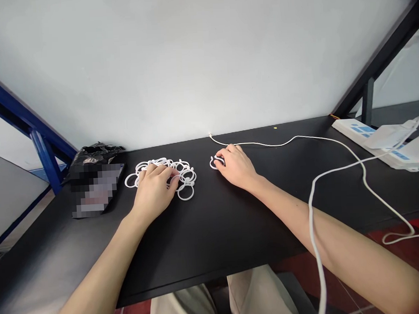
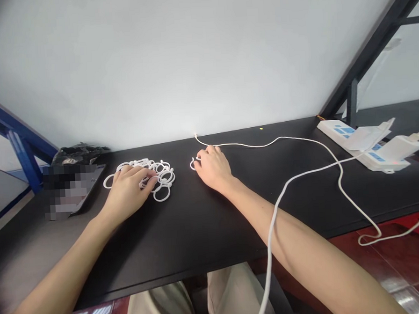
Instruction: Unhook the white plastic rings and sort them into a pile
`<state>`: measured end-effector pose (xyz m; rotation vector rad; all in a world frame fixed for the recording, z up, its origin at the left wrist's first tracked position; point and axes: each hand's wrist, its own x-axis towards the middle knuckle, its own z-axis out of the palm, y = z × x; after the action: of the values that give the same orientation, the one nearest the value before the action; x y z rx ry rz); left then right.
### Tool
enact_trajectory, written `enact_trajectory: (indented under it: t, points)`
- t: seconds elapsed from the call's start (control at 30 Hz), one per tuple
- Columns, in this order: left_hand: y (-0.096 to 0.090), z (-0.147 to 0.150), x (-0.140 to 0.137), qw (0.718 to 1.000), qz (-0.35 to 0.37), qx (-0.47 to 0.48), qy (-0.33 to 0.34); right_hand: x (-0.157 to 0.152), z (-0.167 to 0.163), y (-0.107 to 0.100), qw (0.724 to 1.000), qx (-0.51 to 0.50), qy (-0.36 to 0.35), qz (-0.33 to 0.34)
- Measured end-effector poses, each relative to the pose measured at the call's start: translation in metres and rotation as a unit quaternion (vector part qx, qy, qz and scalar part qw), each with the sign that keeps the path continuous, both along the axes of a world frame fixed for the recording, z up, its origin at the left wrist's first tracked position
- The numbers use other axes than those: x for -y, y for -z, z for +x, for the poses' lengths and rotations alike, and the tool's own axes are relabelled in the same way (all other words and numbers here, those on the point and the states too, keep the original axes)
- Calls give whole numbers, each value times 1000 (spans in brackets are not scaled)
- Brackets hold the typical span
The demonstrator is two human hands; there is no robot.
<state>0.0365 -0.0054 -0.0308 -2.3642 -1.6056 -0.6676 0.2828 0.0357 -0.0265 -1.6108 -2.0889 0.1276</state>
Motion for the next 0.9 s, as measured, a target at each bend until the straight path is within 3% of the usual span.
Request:
enact_trajectory:
  t: [0.17,0.3,0.63,0.77,0.9]
  points:
    - [-8,6,5,998,43,36,-13,20,-16,-8,988,-72,-130,36]
    - [-14,14,11,996,60,60,6,38,-28,-14,971,-121,-207,-5]
    - [-15,21,16,993,71,18,91,47,-35,-11,969,-92,-224,-45]
    - [-17,20,14,995,49,60,55,48,-36,-14,969,-101,-224,-26]
    - [-23,25,13,987,-1,161,2,48,-38,-16,972,-107,-205,32]
